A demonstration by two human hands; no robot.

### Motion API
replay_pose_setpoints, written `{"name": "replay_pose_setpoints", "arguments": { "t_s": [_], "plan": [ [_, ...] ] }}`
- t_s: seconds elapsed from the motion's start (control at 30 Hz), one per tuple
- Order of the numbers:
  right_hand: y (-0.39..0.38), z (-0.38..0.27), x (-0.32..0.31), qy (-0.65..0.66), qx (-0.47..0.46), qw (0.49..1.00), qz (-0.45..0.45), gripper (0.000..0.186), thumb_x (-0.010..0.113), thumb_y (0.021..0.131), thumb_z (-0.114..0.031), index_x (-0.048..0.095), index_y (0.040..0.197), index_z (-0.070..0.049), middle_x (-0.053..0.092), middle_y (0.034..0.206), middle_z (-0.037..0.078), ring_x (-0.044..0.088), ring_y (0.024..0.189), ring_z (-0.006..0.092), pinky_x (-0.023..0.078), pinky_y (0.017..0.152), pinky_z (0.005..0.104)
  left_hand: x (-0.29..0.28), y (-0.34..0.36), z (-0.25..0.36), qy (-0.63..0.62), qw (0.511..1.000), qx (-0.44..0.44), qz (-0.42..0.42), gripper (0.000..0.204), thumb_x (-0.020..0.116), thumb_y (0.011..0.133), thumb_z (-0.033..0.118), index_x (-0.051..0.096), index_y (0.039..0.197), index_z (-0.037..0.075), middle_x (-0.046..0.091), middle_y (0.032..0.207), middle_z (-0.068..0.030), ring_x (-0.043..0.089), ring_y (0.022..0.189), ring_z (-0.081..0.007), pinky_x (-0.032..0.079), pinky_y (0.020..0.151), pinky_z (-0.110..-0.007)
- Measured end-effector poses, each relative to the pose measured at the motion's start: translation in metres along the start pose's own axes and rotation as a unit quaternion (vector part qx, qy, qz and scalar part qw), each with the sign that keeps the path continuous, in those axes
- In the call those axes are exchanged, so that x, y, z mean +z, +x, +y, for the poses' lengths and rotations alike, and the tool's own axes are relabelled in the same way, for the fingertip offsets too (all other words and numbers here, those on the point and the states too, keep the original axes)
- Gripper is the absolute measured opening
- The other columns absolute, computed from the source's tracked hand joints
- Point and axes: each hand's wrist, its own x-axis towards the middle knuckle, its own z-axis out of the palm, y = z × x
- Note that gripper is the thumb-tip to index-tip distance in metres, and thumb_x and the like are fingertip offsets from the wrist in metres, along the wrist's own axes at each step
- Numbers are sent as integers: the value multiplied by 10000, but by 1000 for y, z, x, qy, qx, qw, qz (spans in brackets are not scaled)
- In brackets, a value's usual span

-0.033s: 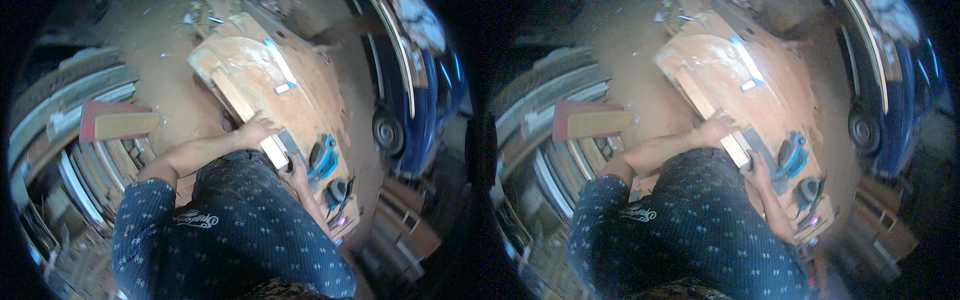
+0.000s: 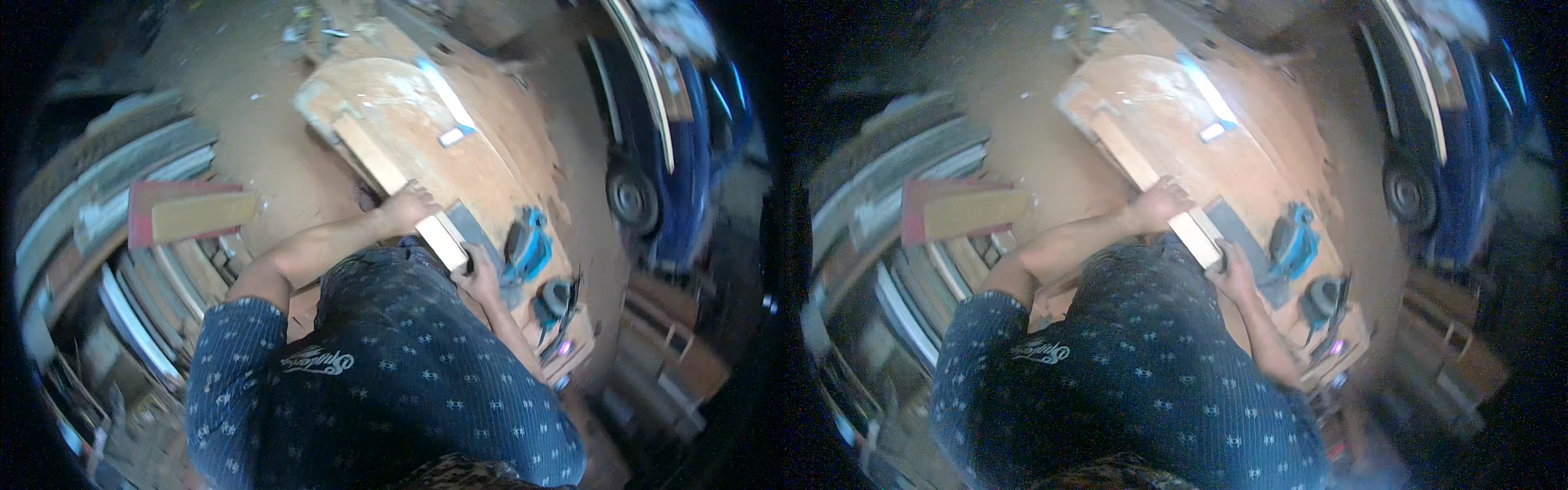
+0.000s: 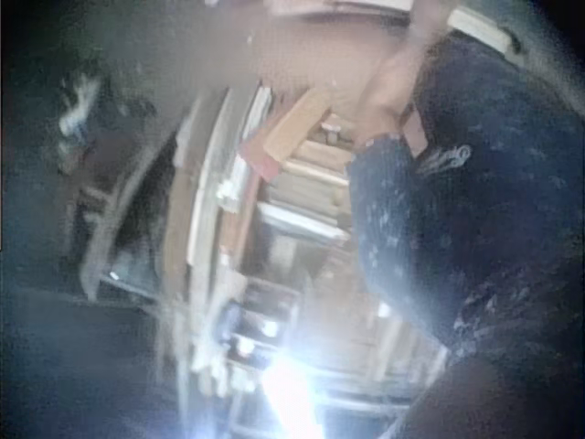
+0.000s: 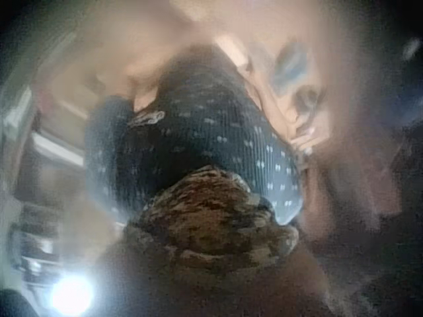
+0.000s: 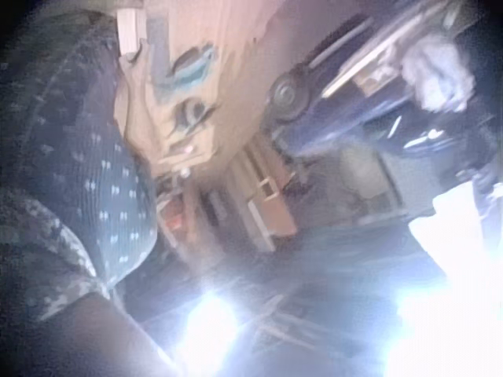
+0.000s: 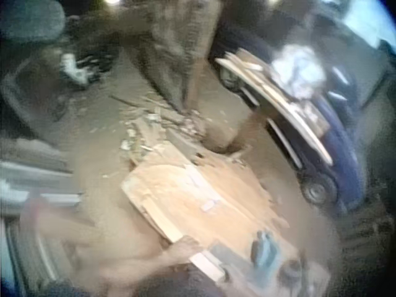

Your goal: The person uses a circular saw to cut a wooden plank on a workbench. They measure the wood with a try square, mark it, and then cut it into smaller pieces. The person handles the wood and the saw with both hands, ensuring precise cuts.

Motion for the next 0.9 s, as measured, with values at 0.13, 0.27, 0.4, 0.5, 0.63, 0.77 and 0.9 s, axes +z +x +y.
{"name": "replay_pose_setpoints", "arguments": {
  "t_s": [0.13, 0.27, 0.4, 0.5, 0.63, 0.77, 0.9],
  "plan": [
    [-18, 53, 37, 61, 55, 996, 37, 654, 761, 696, -168, 527, 1299, -66, 589, 1183, 205, 572, 1132, 387, 466, 973, 446, 46, 21, 6, 56, 998, -1, -13, 382, 681, 769, 228, 644, 1130, 110, 658, 1022, -136, 594, 1071, -312, 382, 1009, -476],
    [-37, 89, 54, 42, 47, 995, 79, 596, 717, 736, -160, 543, 1299, -74, 620, 1120, 214, 600, 1061, 397, 486, 925, 446, 59, 39, 33, 96, 990, -27, -96, 365, 616, 812, 130, 641, 1176, 139, 663, 1025, -140, 605, 1068, -306, 393, 1000, -471],
    [-32, 108, 56, 15, 154, 985, 79, 503, 707, 822, -218, 556, 1283, -85, 638, 1067, 212, 615, 1041, 401, 499, 924, 443, 83, 39, 16, 164, 983, -50, -71, 296, 577, 857, 136, 646, 1144, 152, 656, 1017, -130, 605, 1074, -296, 396, 1001, -464],
    [-44, 127, 33, 6, 189, 974, 123, 493, 715, 851, -244, 548, 1284, -78, 609, 1152, 211, 585, 1109, 403, 481, 961, 451, 95, 42, 16, 173, 982, -61, -45, 270, 561, 868, 140, 645, 1125, 153, 652, 1043, -117, 601, 1084, -290, 389, 1024, -469],
    [-82, 184, 17, -17, 135, 964, 227, 477, 710, 859, -216, 539, 1276, -60, 551, 1268, 201, 527, 1199, 403, 449, 1006, 458, 89, 49, 29, 132, 986, -77, -65, 306, 591, 847, 132, 625, 1151, 134, 644, 1082, -115, 582, 1110, -315, 368, 1065, -502],
    [-107, 215, -6, -21, 73, 954, 290, 423, 671, 858, -166, 549, 1239, -30, 531, 1275, 221, 502, 1198, 412, 414, 1037, 466, 98, 48, 47, 216, 968, -105, -71, 481, 643, 824, 169, 565, 1294, 106, 585, 1275, -165, 487, 1272, -339, 299, 1126, -548],
    [-121, 235, -3, 4, 90, 970, 227, 429, 654, 872, -154, 550, 1277, -59, 528, 1291, 163, 501, 1220, 361, 408, 1055, 467, 107, 67, 103, 210, 967, -98, -104, 599, 701, 811, 246, 514, 1361, 101, 539, 1347, -167, 446, 1317, -340, 266, 1141, -575]
  ]
}}
